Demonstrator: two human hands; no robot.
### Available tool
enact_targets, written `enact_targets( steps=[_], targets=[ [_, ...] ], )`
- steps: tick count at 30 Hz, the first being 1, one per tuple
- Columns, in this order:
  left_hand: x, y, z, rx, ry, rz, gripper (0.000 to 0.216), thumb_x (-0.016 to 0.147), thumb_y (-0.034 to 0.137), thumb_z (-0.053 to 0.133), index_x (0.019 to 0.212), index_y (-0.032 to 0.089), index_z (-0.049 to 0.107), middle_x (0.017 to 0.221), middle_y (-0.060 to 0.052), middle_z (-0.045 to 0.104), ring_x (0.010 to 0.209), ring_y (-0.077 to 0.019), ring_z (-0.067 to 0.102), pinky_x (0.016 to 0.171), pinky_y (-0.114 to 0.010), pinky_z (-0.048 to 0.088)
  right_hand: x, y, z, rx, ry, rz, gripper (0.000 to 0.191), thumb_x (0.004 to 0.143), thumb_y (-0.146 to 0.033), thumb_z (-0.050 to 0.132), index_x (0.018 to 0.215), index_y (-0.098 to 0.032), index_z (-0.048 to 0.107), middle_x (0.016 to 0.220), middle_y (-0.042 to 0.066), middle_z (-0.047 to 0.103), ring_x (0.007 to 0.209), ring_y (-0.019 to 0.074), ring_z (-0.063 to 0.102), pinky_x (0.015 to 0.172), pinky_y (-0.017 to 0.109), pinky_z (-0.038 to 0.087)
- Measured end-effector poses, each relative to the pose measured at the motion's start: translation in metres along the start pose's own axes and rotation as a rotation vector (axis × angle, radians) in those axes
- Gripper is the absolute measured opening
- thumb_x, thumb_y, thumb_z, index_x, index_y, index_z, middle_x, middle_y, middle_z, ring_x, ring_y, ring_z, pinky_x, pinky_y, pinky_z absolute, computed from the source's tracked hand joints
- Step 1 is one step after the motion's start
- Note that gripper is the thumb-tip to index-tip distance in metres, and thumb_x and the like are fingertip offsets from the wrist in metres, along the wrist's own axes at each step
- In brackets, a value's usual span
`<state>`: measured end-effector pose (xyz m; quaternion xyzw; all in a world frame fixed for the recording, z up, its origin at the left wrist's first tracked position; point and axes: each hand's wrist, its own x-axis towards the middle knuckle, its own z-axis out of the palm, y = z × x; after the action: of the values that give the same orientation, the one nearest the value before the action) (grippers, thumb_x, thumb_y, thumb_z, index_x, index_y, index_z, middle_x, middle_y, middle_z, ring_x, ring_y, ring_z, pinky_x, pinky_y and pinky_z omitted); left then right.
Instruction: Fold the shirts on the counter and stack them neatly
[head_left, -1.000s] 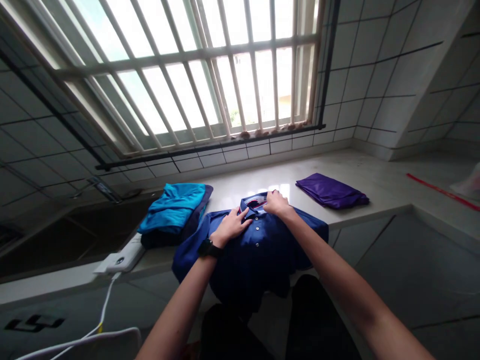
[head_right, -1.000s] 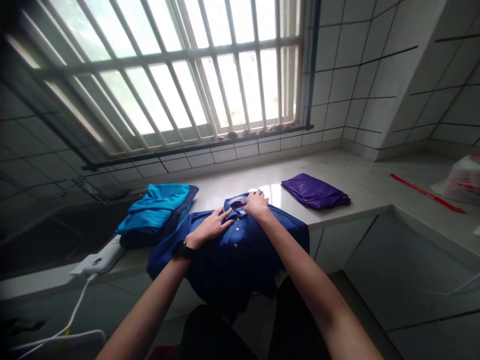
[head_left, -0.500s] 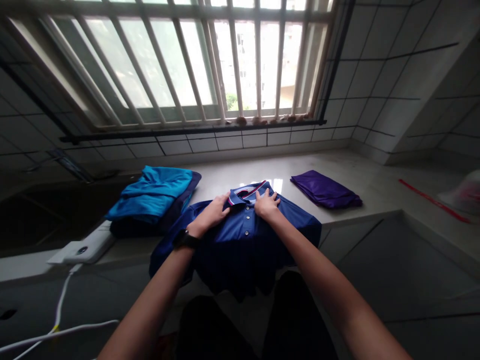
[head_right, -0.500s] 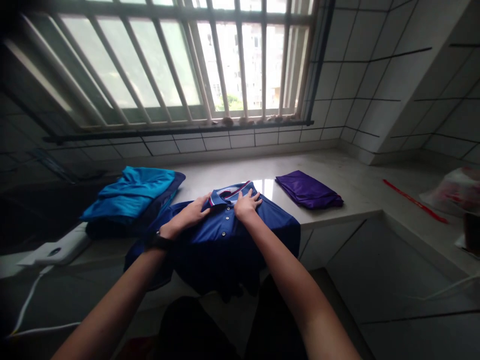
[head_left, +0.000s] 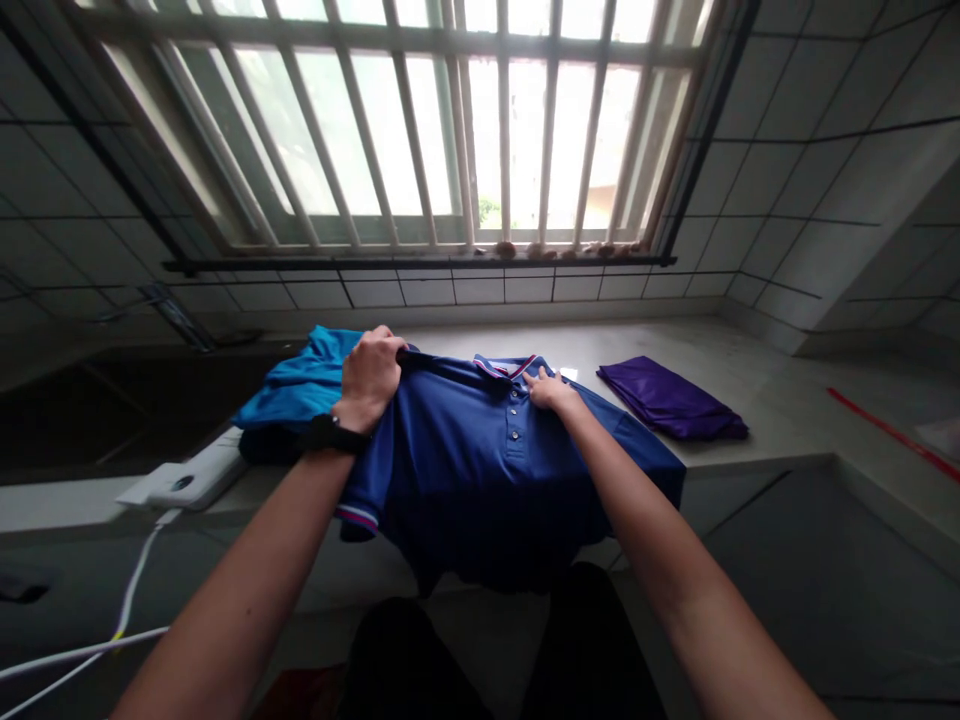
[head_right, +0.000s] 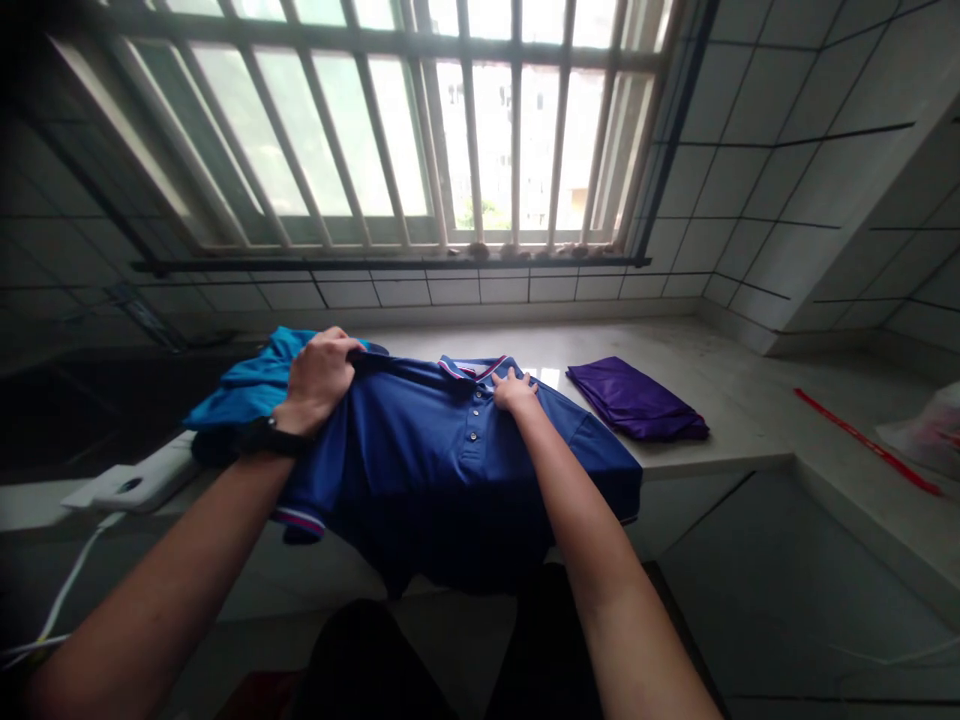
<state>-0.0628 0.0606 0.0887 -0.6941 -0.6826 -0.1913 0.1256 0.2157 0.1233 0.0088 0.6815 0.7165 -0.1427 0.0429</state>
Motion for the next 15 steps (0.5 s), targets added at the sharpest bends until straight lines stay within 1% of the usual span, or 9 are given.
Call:
enact_targets(
  steps=[2,4,5,7,8,9,10,12,15],
  targets=[
    [0.025,0.004,-0.001,0.006,-0.009,0.018,0.04,0.097,0.014,0.039,0.116,0.022,0.073,0.128,-0.017,0.063,0.123,-0.031,0.057,0.099,-0.043,0.053,0.002,-0.002,0.001,0.038,-0.011,0.028,0.059,0.108,-0.039,0.025,0.167,-0.039,0.021,0.177,0.004,0.006,0.16,0.0387,0.012,0.121,0.067,0.02],
    [0.038,0.013,0.004,0.064,-0.06,0.007,0.039,0.097,0.014,0.04,0.122,0.018,0.07,0.131,-0.021,0.06,0.128,-0.0341,0.053,0.102,-0.046,0.05,0.005,-0.004,0.005,0.053,0.037,0.044,0.06,0.108,-0.04,0.018,0.168,-0.037,0.018,0.177,0.003,0.001,0.161,0.0371,0.006,0.123,0.067,0.014],
    [0.039,0.02,0.009,0.099,-0.093,-0.003,0.04,0.097,0.013,0.041,0.126,0.013,0.067,0.132,-0.024,0.059,0.129,-0.0357,0.053,0.103,-0.049,0.049,0.007,-0.004,0.007,0.051,0.069,0.047,0.06,0.108,-0.04,0.015,0.168,-0.036,0.017,0.177,0.002,0.0,0.161,0.0367,0.004,0.123,0.068,0.011],
    [0.03,0.038,0.023,0.137,-0.159,0.003,0.041,0.096,0.012,0.043,0.133,0.006,0.061,0.131,-0.026,0.06,0.127,-0.0372,0.056,0.104,-0.05,0.048,0.012,-0.004,0.012,0.043,0.114,0.042,0.061,0.107,-0.041,0.012,0.168,-0.035,0.016,0.177,0.002,-0.002,0.161,0.0367,0.002,0.123,0.07,0.006],
    [0.021,0.048,0.032,0.145,-0.239,0.063,0.044,0.097,0.013,0.041,0.137,0.005,0.058,0.133,-0.027,0.059,0.126,-0.0363,0.057,0.103,-0.049,0.048,0.015,-0.003,0.014,0.04,0.123,0.03,0.062,0.107,-0.041,0.011,0.168,-0.035,0.016,0.177,0.001,-0.002,0.161,0.0369,0.002,0.123,0.071,0.005],
    [0.01,0.058,0.042,0.131,-0.301,0.12,0.043,0.097,0.014,0.043,0.137,0.007,0.059,0.132,-0.025,0.062,0.122,-0.0336,0.061,0.101,-0.044,0.05,0.018,-0.002,0.014,0.039,0.125,0.013,0.062,0.107,-0.042,0.012,0.168,-0.035,0.017,0.177,0.001,-0.002,0.161,0.0371,0.002,0.122,0.072,0.005],
    [-0.001,0.067,0.053,0.112,-0.339,0.16,0.043,0.098,0.02,0.048,0.139,0.012,0.06,0.13,-0.02,0.065,0.118,-0.0305,0.064,0.098,-0.04,0.052,0.021,-0.001,0.014,0.039,0.123,-0.005,0.062,0.107,-0.042,0.012,0.168,-0.035,0.017,0.177,0.001,-0.001,0.161,0.0373,0.002,0.122,0.072,0.005],
    [-0.021,0.078,0.072,0.088,-0.407,0.187,0.05,0.101,0.034,0.049,0.146,0.014,0.055,0.138,-0.022,0.063,0.124,-0.033,0.062,0.1,-0.042,0.052,0.026,0.0,0.013,0.039,0.123,-0.029,0.061,0.107,-0.042,0.013,0.168,-0.035,0.017,0.177,0.001,0.0,0.161,0.0377,0.002,0.122,0.073,0.006],
    [-0.039,0.072,0.09,0.074,-0.374,0.146,0.053,0.103,0.04,0.042,0.147,0.013,0.056,0.147,-0.025,0.056,0.135,-0.0383,0.055,0.104,-0.049,0.05,0.031,0.003,0.011,0.027,0.119,-0.047,0.061,0.107,-0.042,0.013,0.168,-0.035,0.016,0.177,0.001,0.0,0.161,0.0373,0.003,0.122,0.073,0.007]
  ],
)
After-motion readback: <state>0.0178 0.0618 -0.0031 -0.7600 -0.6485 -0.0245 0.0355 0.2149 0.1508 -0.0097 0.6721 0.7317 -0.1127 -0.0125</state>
